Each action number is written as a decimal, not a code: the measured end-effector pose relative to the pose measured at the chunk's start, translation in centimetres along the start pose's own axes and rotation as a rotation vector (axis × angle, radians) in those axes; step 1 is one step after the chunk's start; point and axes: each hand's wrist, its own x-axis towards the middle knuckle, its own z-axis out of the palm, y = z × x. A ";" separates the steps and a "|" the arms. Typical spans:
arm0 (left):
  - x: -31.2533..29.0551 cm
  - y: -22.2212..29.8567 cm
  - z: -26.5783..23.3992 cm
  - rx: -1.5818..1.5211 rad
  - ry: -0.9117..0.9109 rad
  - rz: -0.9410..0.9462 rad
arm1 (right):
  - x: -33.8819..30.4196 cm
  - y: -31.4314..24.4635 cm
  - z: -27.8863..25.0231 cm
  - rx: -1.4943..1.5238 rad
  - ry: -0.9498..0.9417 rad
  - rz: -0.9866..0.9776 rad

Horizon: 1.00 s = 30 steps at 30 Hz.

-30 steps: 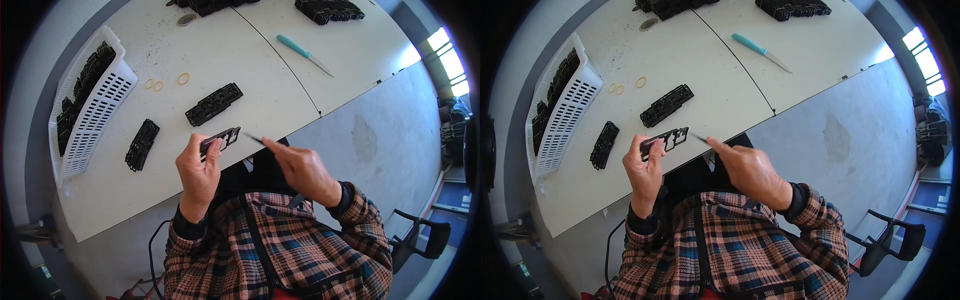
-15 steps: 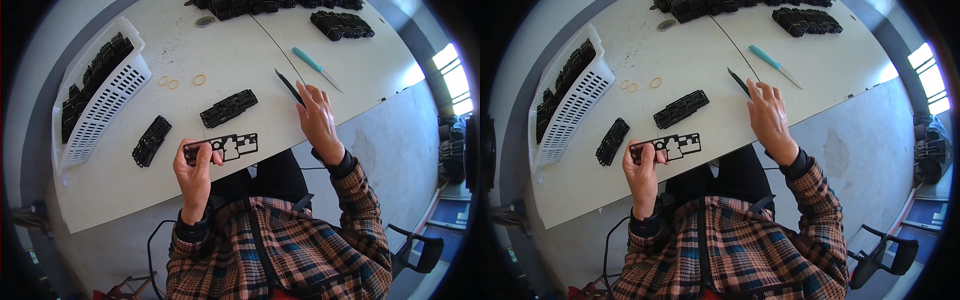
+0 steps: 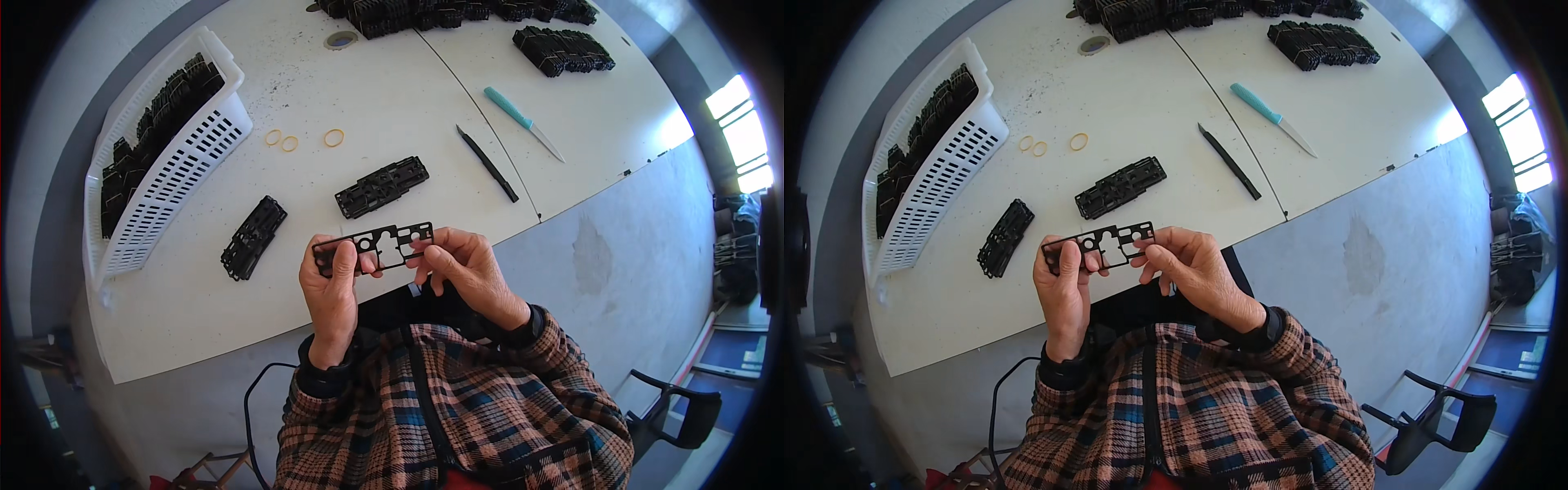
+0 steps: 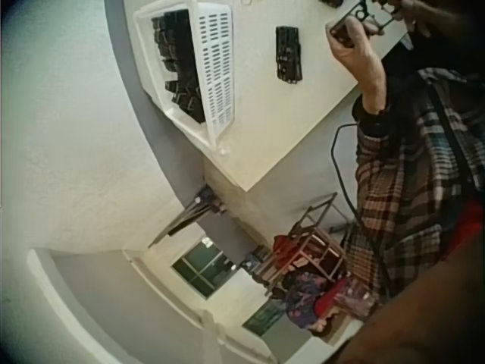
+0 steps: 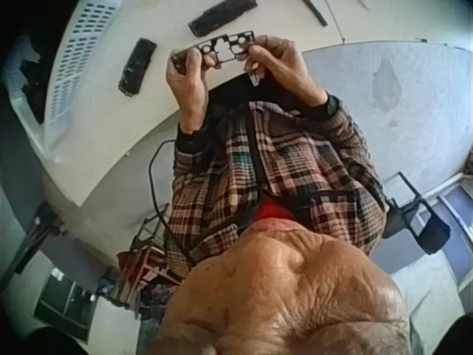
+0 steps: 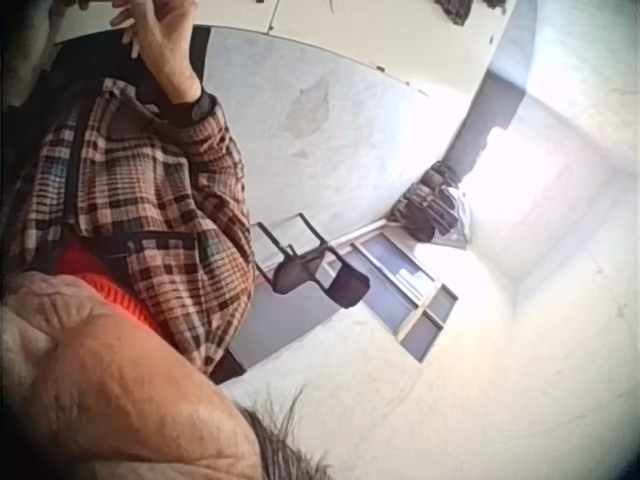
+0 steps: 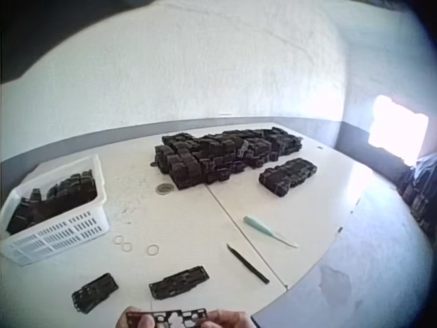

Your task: Manually inspecting and assembling small plastic components at a workstation.

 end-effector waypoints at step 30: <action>2.3 -0.7 -2.6 0.053 -0.061 -0.143 | 2.2 0.8 -1.4 -0.032 0.318 -0.062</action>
